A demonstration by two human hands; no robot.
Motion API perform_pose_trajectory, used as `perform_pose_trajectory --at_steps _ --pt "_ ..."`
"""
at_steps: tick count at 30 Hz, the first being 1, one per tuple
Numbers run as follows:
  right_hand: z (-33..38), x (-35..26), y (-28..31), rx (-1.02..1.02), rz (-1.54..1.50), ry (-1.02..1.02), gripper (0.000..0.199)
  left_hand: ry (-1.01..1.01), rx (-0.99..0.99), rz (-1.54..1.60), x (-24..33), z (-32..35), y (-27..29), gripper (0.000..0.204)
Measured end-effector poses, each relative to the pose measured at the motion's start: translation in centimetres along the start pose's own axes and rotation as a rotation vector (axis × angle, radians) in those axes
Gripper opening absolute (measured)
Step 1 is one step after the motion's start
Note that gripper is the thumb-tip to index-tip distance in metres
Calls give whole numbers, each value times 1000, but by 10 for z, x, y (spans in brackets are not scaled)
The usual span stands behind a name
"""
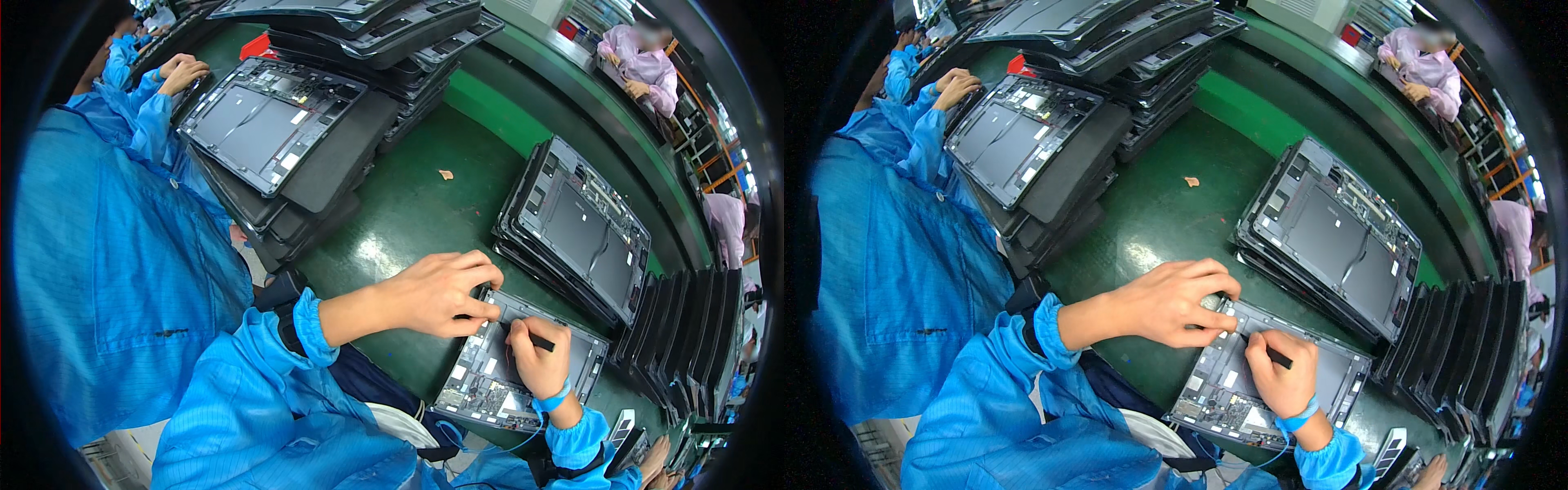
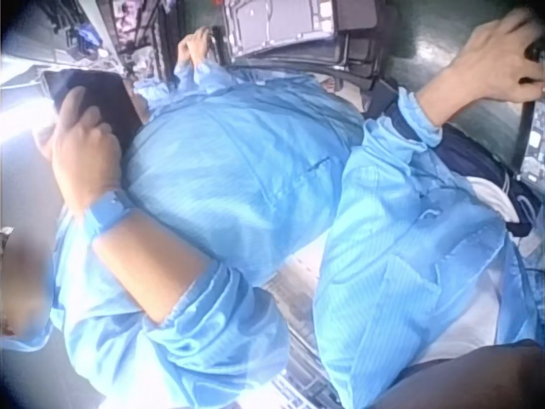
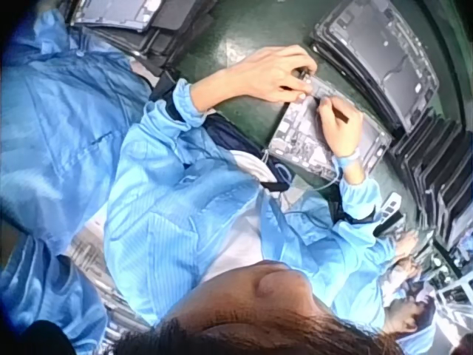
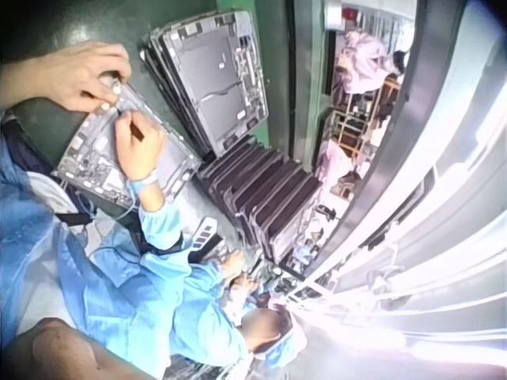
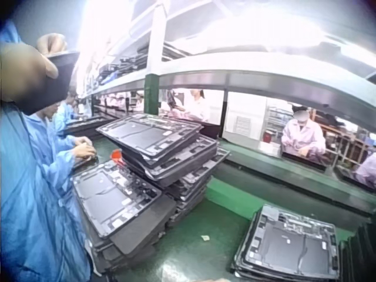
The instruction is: Connecting ribbon cables and internal components inside a tablet computer on an assembly line.
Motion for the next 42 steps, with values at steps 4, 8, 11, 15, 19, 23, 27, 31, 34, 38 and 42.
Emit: perform_pose_trajectory --at_steps 4,8,11,15,19,23,27,31,34,38,42 --pt "11 -7 -4 63 -13 -67 17 2 -1 7 3 2 -1 21" --pt "11 -5 -3 60 -22 -2 15 116 -36 77 13 10 -4 23" --pt "13 -6 -5 71 48 70 15 158 -32 59 22 15 -7 26" --pt "18 -12 -10 101 198 173 16 153 -12 -13 26 18 -6 30" --pt "24 -15 -11 92 262 213 14 152 -38 -54 25 16 -5 32" --pt "23 -11 -9 35 191 186 11 162 -38 -59 23 17 -7 31" --pt "19 -11 2 34 8 79 12 156 -29 -68 23 16 -6 30" --pt "2 -4 12 -26 -29 69 12 153 -28 -68 23 15 -5 29" --pt "-7 2 13 -106 -33 140 11 155 -28 -71 23 15 -5 28" --pt "-7 1 12 -157 26 199 9 149 -21 -78 23 14 -6 28" --pt "-2 -5 9 -118 180 312 9 153 -10 -87 22 14 -5 29"
Point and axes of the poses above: each hand's wrist, its own z-axis away from the middle knuckle, its own y-axis out of the back of the hand, x = y × z, the point moved 2 cm from there along -z, towards the middle knuckle, and after that the axes turned 1 degree about -x, right-handed, at the moved point
